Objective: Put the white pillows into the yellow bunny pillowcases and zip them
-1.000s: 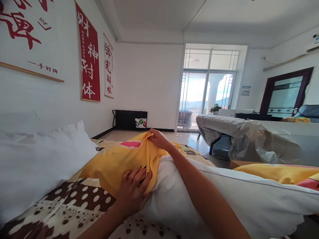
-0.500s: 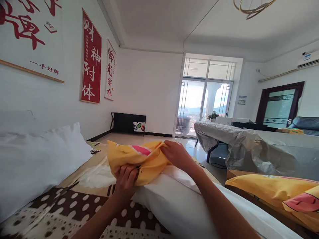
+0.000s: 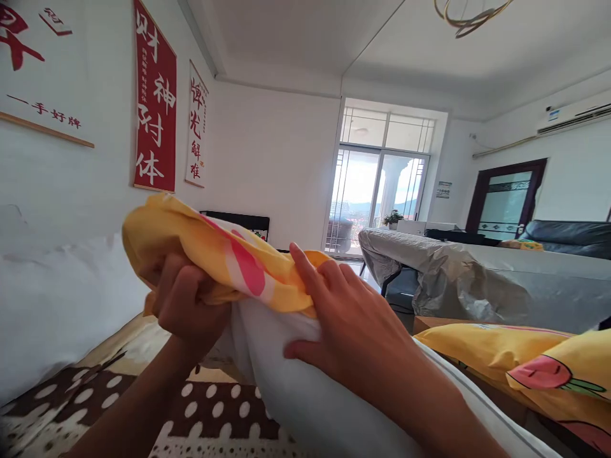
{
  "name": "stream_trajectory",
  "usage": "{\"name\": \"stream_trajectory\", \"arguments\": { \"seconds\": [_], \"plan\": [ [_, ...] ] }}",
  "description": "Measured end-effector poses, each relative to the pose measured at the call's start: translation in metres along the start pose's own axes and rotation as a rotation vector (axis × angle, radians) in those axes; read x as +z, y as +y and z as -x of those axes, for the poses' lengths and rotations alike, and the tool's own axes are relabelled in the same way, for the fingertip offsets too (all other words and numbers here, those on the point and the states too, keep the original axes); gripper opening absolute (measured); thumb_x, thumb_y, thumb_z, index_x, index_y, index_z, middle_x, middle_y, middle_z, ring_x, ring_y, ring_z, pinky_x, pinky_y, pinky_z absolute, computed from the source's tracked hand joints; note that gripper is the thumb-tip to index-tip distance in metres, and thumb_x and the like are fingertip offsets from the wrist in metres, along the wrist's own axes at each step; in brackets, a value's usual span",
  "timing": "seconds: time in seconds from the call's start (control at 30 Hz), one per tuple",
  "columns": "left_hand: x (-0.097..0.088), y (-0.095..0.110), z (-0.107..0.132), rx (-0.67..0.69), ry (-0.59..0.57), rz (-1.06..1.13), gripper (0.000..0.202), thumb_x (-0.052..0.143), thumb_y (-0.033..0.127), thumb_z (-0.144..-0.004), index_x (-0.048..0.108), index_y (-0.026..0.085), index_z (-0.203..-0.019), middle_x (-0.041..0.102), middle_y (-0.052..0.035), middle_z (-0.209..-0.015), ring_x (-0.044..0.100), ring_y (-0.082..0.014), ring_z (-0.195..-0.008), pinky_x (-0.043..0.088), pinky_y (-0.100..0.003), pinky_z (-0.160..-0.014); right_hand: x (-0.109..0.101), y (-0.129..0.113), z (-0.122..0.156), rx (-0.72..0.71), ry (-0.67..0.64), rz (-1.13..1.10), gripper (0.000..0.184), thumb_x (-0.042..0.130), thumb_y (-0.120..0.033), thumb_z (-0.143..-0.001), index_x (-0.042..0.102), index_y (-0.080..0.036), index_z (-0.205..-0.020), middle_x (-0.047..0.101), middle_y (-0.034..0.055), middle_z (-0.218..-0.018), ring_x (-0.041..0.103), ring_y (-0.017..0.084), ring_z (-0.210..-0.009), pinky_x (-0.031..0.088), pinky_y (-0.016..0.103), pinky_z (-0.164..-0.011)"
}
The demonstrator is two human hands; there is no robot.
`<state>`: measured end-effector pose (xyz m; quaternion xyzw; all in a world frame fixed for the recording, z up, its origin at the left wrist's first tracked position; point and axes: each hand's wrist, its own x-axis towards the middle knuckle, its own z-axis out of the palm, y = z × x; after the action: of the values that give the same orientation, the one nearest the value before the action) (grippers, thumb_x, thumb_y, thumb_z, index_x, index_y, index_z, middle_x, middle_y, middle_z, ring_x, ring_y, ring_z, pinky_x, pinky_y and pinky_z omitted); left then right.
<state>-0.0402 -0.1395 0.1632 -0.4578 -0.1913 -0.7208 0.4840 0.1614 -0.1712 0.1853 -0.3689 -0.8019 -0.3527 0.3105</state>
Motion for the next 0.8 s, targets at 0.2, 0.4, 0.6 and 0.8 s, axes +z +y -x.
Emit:
{"name": "stream_trajectory", "arguments": {
  "seconds": [0.2,0.4,0.6,0.8],
  "plan": [
    [0.004,-0.018,-0.037,0.019,-0.462,-0.339,0.021,0.046,-0.001,-0.064,0.047,0.019,-0.068,0.046,-0.0015,-0.069,0.047,-0.0191,-0.072,0.029,-0.035,-0.073,0.050,0.007,-0.033,0.082,-0.176,-0.212,0.077,0.066,-0.050,-0.073,0.036,-0.023,-0.139,0.061,0.0102,-0.113,0.053,0.030,-0.100,0.038,0.045,-0.085],
    [-0.032,-0.055,0.030,0.407,-0.989,-0.480,0.017,0.045,0.010,-0.080,0.060,0.015,-0.086,0.060,-0.0112,-0.087,0.054,-0.0279,-0.084,0.037,-0.039,-0.072,0.133,-0.038,-0.031,0.076,-0.244,-0.602,0.072,0.068,-0.043,-0.075,0.037,-0.022,-0.136,0.058,0.0088,-0.121,0.049,0.026,-0.110,0.032,0.041,-0.093],
    [-0.054,-0.074,0.035,0.096,-1.362,-0.579,0.030,0.032,0.011,-0.087,0.061,0.016,-0.093,0.065,-0.0107,-0.090,0.063,-0.0251,-0.080,0.040,-0.031,-0.057,0.133,-0.073,-0.039,-0.122,-0.148,-0.486,0.064,0.058,-0.039,-0.085,0.034,-0.016,-0.140,0.060,0.0124,-0.116,0.049,0.025,-0.107,0.031,0.041,-0.095],
    [-0.060,-0.093,0.019,-0.210,-1.738,-0.541,0.037,0.027,0.032,-0.092,0.059,0.017,-0.081,0.069,-0.0114,-0.080,0.066,-0.0289,-0.074,0.040,-0.033,-0.057,0.143,-0.072,-0.017,-0.156,-0.136,-0.213,0.072,0.040,-0.065,-0.086,0.027,-0.029,-0.146,0.048,0.0163,-0.131,0.043,0.035,-0.118,0.027,0.053,-0.096]
  ]
}}
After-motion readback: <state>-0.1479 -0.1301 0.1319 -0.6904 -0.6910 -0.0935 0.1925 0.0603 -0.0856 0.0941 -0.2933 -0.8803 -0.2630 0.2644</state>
